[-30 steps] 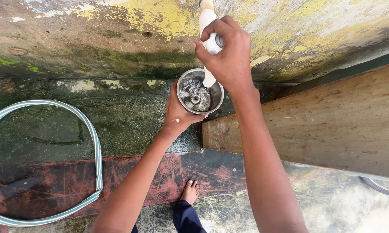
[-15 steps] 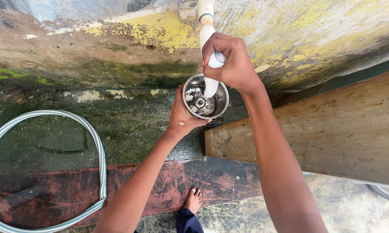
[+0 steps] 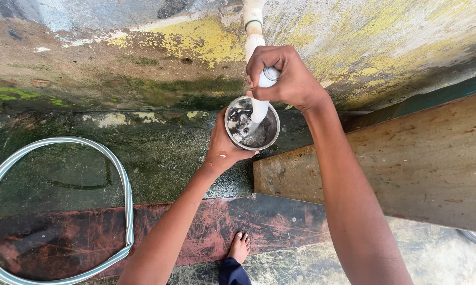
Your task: The person cleans a metal blender jar by repeatedly running it on the base, spraying the interior with a handheld sprayer, and rinsing it under a tap. The person also removes and reattaches the blade assembly during the process.
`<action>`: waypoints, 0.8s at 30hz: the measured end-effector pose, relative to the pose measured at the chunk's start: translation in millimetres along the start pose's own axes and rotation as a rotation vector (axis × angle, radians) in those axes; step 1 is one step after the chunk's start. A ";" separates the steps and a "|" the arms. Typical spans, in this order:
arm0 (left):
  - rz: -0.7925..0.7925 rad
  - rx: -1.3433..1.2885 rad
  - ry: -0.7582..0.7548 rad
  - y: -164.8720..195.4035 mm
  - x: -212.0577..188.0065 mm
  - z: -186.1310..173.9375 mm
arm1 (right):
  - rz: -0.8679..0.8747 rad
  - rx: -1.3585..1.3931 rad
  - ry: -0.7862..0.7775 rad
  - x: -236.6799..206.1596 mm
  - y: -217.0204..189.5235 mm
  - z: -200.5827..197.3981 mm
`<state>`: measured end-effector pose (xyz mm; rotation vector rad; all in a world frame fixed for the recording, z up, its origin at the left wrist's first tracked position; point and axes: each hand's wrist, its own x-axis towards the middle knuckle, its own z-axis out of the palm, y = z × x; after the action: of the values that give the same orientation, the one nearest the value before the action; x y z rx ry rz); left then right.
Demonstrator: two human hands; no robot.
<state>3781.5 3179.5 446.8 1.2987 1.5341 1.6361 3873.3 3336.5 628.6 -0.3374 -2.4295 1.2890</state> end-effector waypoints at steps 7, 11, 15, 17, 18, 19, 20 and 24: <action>0.037 -0.034 0.021 -1.5 -3.6 5.0 | -0.060 -0.050 0.219 -3.2 -5.3 17.9; -0.009 -0.044 0.046 1.3 -5.7 9.3 | 0.057 -0.360 0.724 1.2 -13.6 59.9; -0.055 -0.034 0.034 2.5 -5.5 9.6 | 0.167 -0.582 0.968 8.2 -17.9 84.7; -0.071 -0.071 0.027 2.8 -4.8 8.6 | 0.103 -0.681 1.007 7.8 -20.7 88.8; -0.079 -0.090 0.032 3.0 -5.0 7.8 | 0.066 -0.723 1.017 7.5 -22.2 88.9; -0.091 -0.103 0.041 3.3 -5.8 6.7 | 0.088 -0.711 1.003 6.9 -23.7 88.6; -0.107 -0.071 0.041 4.0 -7.0 5.7 | 0.114 -0.693 0.990 6.3 -25.1 88.0; -0.128 -0.030 0.110 10.3 -17.7 1.4 | 0.154 -0.667 0.928 3.6 -28.9 84.7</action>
<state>3791.9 3162.4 451.5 1.0876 1.6152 1.6664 3832.8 3258.8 609.9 -1.0376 -1.9119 0.1781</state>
